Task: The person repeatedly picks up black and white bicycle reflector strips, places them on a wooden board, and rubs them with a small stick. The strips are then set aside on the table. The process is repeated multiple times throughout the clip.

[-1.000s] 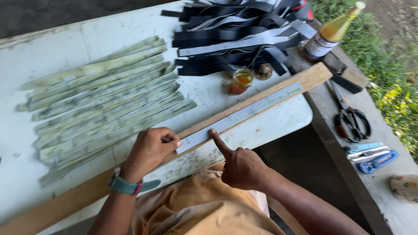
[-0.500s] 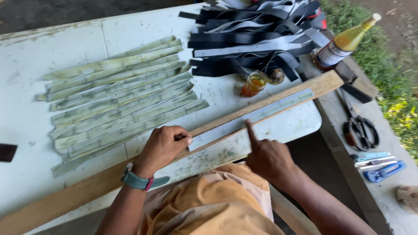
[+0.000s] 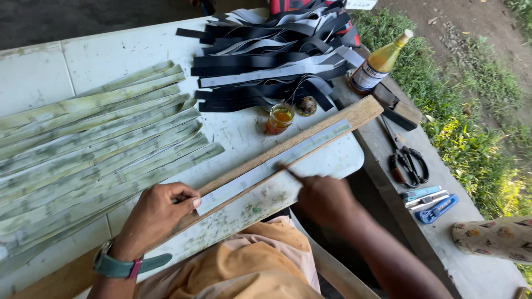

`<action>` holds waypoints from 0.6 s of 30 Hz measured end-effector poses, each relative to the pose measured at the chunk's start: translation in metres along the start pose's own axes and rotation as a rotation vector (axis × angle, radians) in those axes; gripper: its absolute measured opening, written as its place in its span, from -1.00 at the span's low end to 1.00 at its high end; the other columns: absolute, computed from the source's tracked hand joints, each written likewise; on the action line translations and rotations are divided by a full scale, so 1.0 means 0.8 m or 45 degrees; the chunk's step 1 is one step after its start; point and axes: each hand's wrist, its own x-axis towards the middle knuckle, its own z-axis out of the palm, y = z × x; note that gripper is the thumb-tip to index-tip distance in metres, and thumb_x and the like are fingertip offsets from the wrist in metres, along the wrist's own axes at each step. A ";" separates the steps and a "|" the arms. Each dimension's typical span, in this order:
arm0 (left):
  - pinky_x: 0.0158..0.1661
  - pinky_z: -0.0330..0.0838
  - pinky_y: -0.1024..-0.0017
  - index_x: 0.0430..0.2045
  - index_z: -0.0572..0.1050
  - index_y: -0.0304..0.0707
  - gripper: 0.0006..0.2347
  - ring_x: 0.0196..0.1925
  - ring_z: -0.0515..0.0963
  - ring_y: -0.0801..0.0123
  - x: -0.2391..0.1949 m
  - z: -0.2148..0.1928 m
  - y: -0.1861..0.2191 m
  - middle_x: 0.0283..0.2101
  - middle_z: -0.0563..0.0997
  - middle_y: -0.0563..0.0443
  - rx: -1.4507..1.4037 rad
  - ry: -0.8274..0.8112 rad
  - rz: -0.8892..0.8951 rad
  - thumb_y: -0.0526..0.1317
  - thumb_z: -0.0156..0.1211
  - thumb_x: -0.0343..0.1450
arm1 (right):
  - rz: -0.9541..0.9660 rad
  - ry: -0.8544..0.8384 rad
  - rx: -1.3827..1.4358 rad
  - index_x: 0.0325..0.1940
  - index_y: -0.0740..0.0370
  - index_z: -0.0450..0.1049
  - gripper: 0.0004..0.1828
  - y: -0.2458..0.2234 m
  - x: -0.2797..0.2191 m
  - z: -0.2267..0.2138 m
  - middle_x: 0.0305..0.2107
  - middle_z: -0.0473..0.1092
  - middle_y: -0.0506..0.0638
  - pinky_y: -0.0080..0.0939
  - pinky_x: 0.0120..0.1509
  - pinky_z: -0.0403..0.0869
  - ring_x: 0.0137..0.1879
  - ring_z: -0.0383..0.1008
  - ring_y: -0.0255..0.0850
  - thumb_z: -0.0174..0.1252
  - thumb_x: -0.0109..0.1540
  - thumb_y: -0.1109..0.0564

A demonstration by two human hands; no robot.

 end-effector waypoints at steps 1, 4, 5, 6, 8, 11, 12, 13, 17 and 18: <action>-0.35 0.54 0.43 -0.36 0.71 -0.28 -0.83 -0.47 0.68 0.45 0.000 -0.001 -0.001 -0.48 0.77 -0.02 -0.037 0.005 0.030 -0.16 0.37 0.34 | 0.121 0.061 0.005 -0.20 -0.07 0.33 -0.83 0.010 0.005 0.004 -0.52 0.53 0.07 0.02 -0.39 0.52 -0.46 0.58 0.00 0.10 0.29 -0.11; -0.35 0.57 0.45 -0.34 0.70 -0.30 -0.83 -0.46 0.70 0.46 0.002 0.002 0.002 -0.45 0.77 0.00 -0.110 -0.005 0.048 -0.19 0.35 0.33 | 0.143 0.069 -0.020 0.60 -0.23 -0.06 -0.11 0.052 0.011 0.015 -0.58 0.49 0.13 0.11 -0.44 0.50 -0.50 0.54 0.08 0.07 0.20 0.02; -0.35 0.56 0.44 -0.33 0.70 -0.30 -0.82 -0.46 0.69 0.43 0.003 0.003 0.004 -0.44 0.75 0.00 -0.105 -0.016 0.005 -0.18 0.37 0.33 | 0.102 0.008 -0.007 0.60 -0.25 -0.07 -0.12 0.061 0.014 0.017 -0.59 0.49 0.14 0.10 -0.41 0.51 -0.49 0.55 0.07 0.05 0.21 0.01; -0.35 0.56 0.43 -0.31 0.70 -0.29 -0.81 -0.46 0.68 0.41 0.004 0.001 0.006 -0.44 0.74 -0.01 -0.091 -0.030 -0.039 -0.16 0.39 0.34 | 0.064 -0.053 0.016 0.61 -0.28 -0.07 -0.13 0.067 0.015 0.020 -0.60 0.50 0.15 0.09 -0.39 0.52 -0.48 0.55 0.05 0.03 0.23 0.00; -0.32 0.57 0.42 -0.31 0.70 -0.28 -0.81 -0.44 0.71 0.42 0.002 0.000 0.010 -0.43 0.74 -0.01 -0.092 -0.045 -0.106 -0.15 0.37 0.36 | 0.130 -0.092 0.078 0.61 -0.35 -0.04 -0.15 0.083 0.018 0.016 -0.59 0.51 0.17 0.10 -0.34 0.52 -0.46 0.55 0.06 0.03 0.23 0.00; -0.23 0.58 0.40 -0.27 0.72 -0.22 -0.81 -0.37 0.73 0.40 0.003 -0.002 0.013 -0.38 0.74 0.00 0.020 -0.099 -0.280 -0.13 0.37 0.38 | 0.313 0.014 0.252 0.56 -0.43 0.05 -0.14 0.131 0.029 -0.010 -0.52 0.54 0.14 0.12 -0.28 0.51 -0.43 0.56 0.07 0.07 0.18 0.04; -0.20 0.57 0.39 -0.26 0.73 -0.20 -0.82 -0.34 0.73 0.39 0.004 -0.001 0.013 -0.36 0.74 0.01 0.078 -0.119 -0.352 -0.13 0.37 0.39 | 0.276 0.075 0.354 0.54 -0.40 0.08 -0.13 0.140 0.034 -0.012 -0.49 0.56 0.08 0.10 -0.29 0.52 -0.43 0.57 0.03 0.09 0.14 0.05; -0.17 0.58 0.40 -0.27 0.74 -0.19 -0.82 -0.31 0.72 0.40 0.006 0.001 0.012 -0.36 0.75 0.02 0.069 -0.115 -0.357 -0.12 0.37 0.40 | 0.239 0.138 0.455 0.51 -0.38 0.10 -0.11 0.149 0.038 -0.014 -0.46 0.57 0.03 0.08 -0.29 0.52 -0.43 0.58 0.00 0.11 0.10 0.07; -0.13 0.59 0.42 -0.30 0.75 -0.21 -0.81 -0.25 0.74 0.44 0.011 0.007 -0.006 -0.34 0.75 0.05 0.004 -0.067 -0.356 -0.11 0.38 0.38 | 0.407 0.032 0.258 0.56 -0.43 0.00 -0.10 0.165 0.061 -0.007 -0.47 0.53 0.06 0.05 -0.33 0.52 -0.45 0.56 -0.02 0.13 0.17 0.06; -0.13 0.59 0.43 -0.31 0.75 -0.22 -0.81 -0.25 0.75 0.45 0.012 0.010 -0.012 -0.34 0.75 0.05 -0.019 -0.053 -0.343 -0.12 0.39 0.38 | 0.437 -0.025 0.133 0.58 -0.45 -0.05 -0.10 0.162 0.064 -0.002 -0.50 0.51 0.09 0.04 -0.34 0.51 -0.45 0.54 -0.01 0.12 0.21 0.04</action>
